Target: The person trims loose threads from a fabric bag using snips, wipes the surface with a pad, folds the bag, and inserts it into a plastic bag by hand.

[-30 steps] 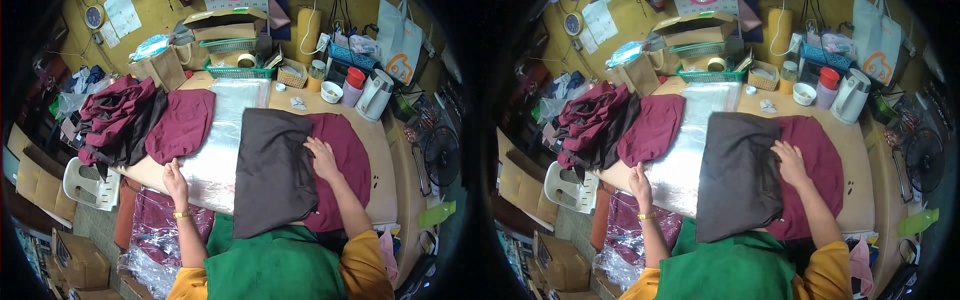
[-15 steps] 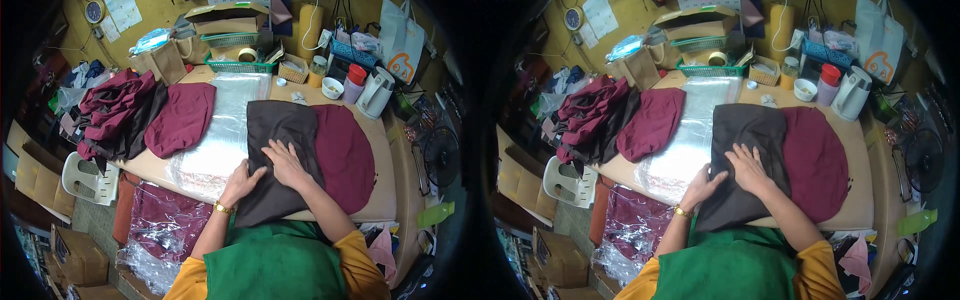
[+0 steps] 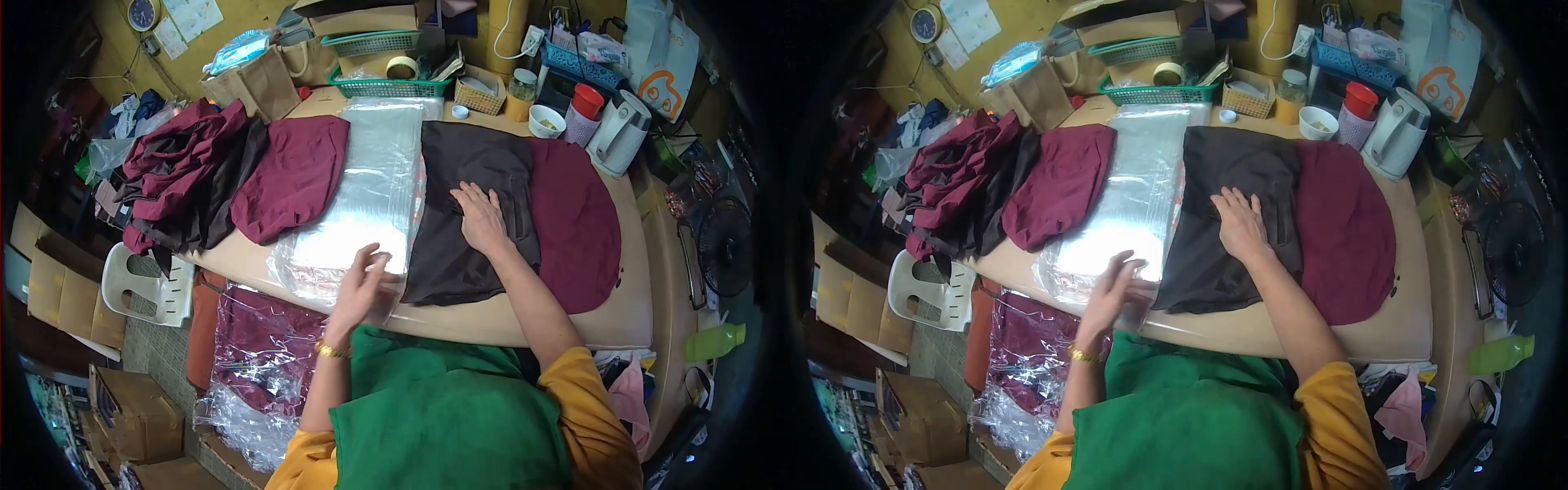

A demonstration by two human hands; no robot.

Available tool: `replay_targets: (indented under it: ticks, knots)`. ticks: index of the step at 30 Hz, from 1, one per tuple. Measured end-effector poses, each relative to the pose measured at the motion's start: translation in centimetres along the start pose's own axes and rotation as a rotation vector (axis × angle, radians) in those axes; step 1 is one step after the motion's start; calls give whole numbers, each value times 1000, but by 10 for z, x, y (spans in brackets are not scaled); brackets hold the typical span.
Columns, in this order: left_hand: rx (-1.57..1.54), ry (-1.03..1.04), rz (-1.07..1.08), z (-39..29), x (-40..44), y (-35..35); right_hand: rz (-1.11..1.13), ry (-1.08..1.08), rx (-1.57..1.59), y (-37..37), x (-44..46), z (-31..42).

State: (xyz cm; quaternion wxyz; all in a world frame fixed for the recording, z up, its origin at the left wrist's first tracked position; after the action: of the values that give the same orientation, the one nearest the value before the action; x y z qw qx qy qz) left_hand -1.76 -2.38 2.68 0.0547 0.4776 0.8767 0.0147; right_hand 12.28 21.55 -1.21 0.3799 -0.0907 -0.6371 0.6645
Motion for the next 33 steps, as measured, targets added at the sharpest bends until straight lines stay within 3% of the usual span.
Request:
replay_targets:
  ticks: [2,4,5,7,9,11,15,16,19,20,21,22,25,29,30,33]
  knots:
    - [379,72,81,-3,2,29,-20,5,2,0,-2,-1]
    - [689,249,297,18,9,39,-17,15,59,-2,-2,-2]
    - [684,252,304,23,6,35,-17,20,53,-3,-3,-3]
    - [688,4,376,10,-6,26,-31,2,51,-2,-5,-4]
    - [582,-34,347,3,-19,9,-41,-3,60,0,-3,-4]
    - [291,-117,324,6,-27,-6,-96,11,36,0,-2,-2]
    - [459,61,274,10,-27,3,56,-119,286,-71,-8,65]
    - [471,51,255,4,-26,7,12,-210,582,-73,-14,85]
    - [303,164,169,-20,-32,16,671,-366,486,-90,-27,108]
    - [402,98,252,-16,-30,6,667,-364,482,-86,-29,106]
    - [399,104,253,-21,-32,-2,527,-300,597,-80,-32,102]
    - [433,50,214,-29,-35,-11,384,-240,708,-78,-33,98]
    - [387,-72,109,-21,-43,-34,271,-84,753,-86,-38,92]
    - [194,-2,152,-15,-50,-16,196,-44,825,-88,-45,100]
    - [43,8,113,-13,-51,-1,77,-97,820,-85,-47,103]
    - [-322,-35,26,-5,-46,24,54,-131,756,-92,-51,112]
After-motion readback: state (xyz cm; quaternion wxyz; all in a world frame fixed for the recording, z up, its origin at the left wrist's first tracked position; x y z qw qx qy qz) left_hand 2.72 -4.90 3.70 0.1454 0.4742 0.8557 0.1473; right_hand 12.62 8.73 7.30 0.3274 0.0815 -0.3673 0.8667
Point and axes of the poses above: each hand's wrist, its own x-axis towards the middle knuckle, its own y-axis out of the palm, z = x × y, the point moved 2 cm from there along x, towards the middle knuckle, and after that the axes turned 7 degrees about -x, right-handed, at the moved point
